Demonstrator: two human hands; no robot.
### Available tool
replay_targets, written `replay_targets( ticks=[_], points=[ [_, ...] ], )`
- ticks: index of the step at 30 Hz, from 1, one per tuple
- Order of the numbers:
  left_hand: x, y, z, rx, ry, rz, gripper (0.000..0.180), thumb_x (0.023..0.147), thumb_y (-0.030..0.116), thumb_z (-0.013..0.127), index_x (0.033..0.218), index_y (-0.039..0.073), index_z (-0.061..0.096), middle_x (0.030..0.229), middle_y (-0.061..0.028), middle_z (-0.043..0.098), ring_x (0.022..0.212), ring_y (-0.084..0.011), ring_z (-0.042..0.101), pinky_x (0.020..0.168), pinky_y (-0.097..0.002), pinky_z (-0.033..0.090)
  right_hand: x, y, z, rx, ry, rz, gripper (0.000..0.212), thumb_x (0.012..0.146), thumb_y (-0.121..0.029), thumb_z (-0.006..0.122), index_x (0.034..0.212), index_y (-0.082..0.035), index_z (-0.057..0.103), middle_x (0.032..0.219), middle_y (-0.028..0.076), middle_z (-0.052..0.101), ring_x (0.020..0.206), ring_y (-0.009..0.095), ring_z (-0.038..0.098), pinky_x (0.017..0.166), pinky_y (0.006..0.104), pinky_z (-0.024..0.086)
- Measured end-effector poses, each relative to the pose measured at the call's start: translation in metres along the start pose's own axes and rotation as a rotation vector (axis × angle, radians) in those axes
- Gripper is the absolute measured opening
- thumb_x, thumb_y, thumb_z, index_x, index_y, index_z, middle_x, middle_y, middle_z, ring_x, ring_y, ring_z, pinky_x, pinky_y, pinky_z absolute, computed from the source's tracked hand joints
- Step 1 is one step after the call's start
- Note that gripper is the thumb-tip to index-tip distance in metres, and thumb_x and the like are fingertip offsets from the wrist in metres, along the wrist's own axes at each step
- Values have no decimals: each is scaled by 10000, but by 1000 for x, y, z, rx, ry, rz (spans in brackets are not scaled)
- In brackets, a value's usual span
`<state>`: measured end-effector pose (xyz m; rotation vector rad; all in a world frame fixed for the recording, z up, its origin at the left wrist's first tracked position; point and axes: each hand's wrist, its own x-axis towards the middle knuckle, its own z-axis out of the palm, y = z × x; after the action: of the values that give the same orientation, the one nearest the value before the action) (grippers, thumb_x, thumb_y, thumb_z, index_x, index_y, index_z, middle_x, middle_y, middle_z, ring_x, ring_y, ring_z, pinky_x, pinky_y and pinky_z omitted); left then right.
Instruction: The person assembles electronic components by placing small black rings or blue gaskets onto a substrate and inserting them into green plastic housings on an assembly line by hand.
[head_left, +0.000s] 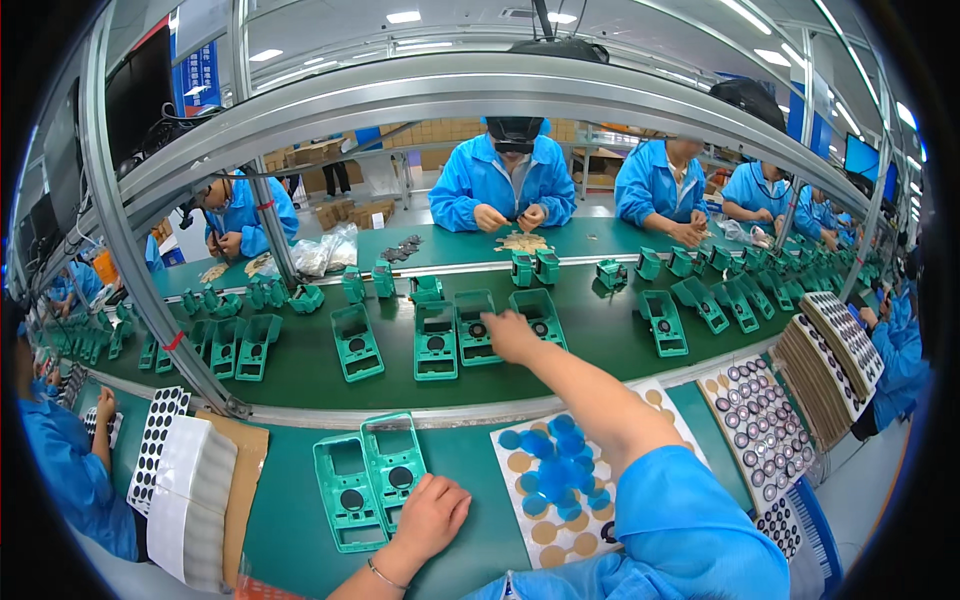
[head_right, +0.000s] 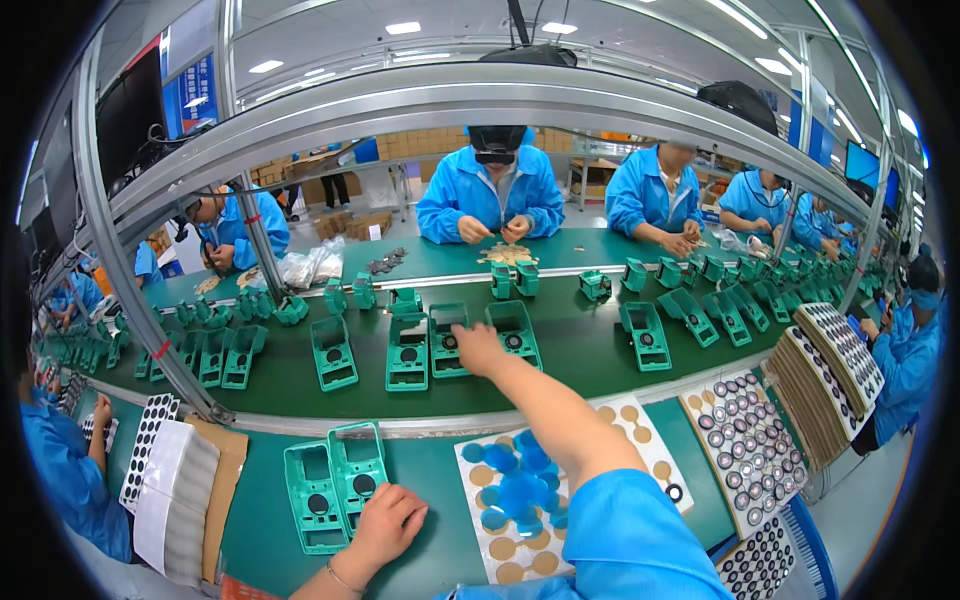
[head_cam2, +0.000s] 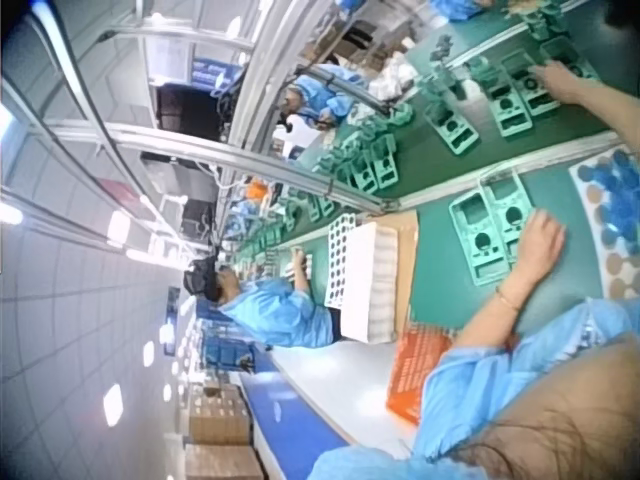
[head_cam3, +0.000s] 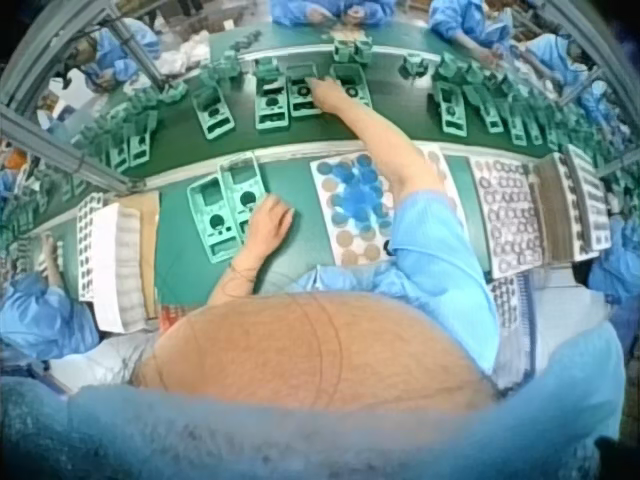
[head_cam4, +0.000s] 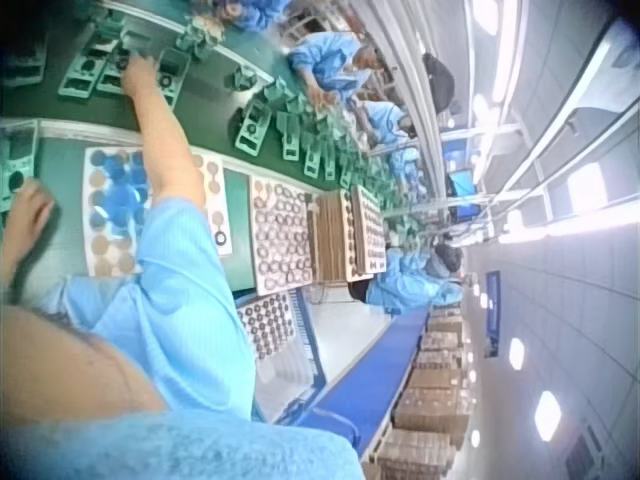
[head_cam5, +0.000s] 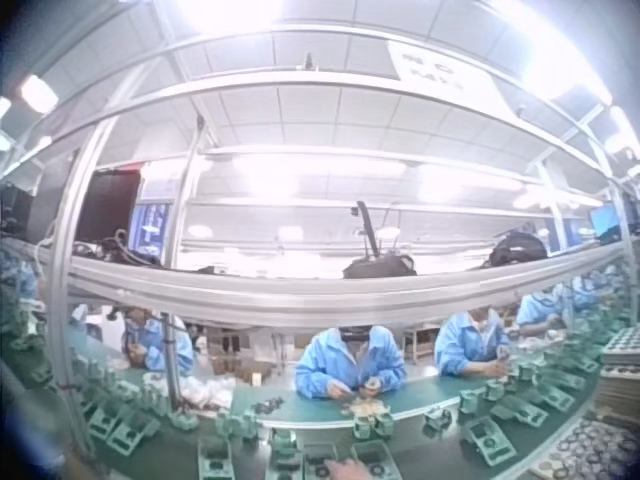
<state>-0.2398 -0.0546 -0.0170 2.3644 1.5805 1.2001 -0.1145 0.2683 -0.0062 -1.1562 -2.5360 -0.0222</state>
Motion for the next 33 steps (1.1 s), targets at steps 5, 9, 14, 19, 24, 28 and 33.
replay_targets(
  ticks=[5, 9, 14, 19, 24, 28, 33],
  points=[
    [10, 3, 1, -4, -2, 13, 87, 716, 34, 664, 785, 48, 613, 802, -90, 556, 754, -277, 524, 666, -354, 452, -46, 17, -59, 470, 94, 111, 313, 845, -126, 494, 1140, -36, 547, 1018, 192, 611, 1017, 379, 509, 891, 452, 422],
    [9, 16, 0, 16, 2, 49, 159, 701, 52, 687, 840, 48, 610, 831, -100, 555, 757, -289, 525, 664, -373, 456, -132, -30, -134, 489, 71, -12, 296, 850, -187, 548, 1096, -30, 597, 1046, 166, 616, 1006, 354, 512, 908, 422, 415],
    [17, 52, 23, -53, -221, 193, 200, 716, 109, 694, 890, 60, 608, 890, -86, 560, 809, -279, 530, 698, -357, 466, -227, -41, -162, 531, -156, -221, 259, 853, -204, 584, 1052, -42, 622, 1020, 138, 630, 990, 321, 522, 884, 407, 416],
    [36, 97, 68, -116, -363, 340, 205, 733, 132, 675, 911, 57, 609, 902, -82, 561, 832, -260, 528, 728, -354, 467, -277, -36, -170, 519, 26, -150, 214, 862, -194, 580, 1017, -57, 634, 946, 98, 634, 945, 286, 530, 845, 384, 407],
    [41, 128, 101, -64, -423, 375, 224, 736, 185, 667, 882, 31, 597, 889, -95, 552, 849, -266, 519, 759, -356, 457, -307, -26, -173, 611, 144, -94, 167, 861, -120, 574, 999, -54, 641, 921, 80, 642, 871, 249, 553, 802, 358, 420],
    [43, 137, 112, -5, -400, 297, 223, 720, 194, 669, 839, 21, 596, 862, -110, 549, 869, -271, 520, 749, -364, 464, -323, -16, -166, 647, 223, -38, 149, 855, -100, 579, 974, -47, 651, 892, 76, 652, 823, 237, 573, 753, 340, 442],
    [54, 153, 129, 91, -311, 250, 177, 702, 173, 669, 789, 35, 601, 840, -110, 565, 837, -277, 535, 710, -360, 473, -330, -13, -157, 731, 311, 36, 144, 860, -110, 575, 963, -48, 655, 858, 77, 658, 780, 242, 582, 710, 332, 452]
  ],
)
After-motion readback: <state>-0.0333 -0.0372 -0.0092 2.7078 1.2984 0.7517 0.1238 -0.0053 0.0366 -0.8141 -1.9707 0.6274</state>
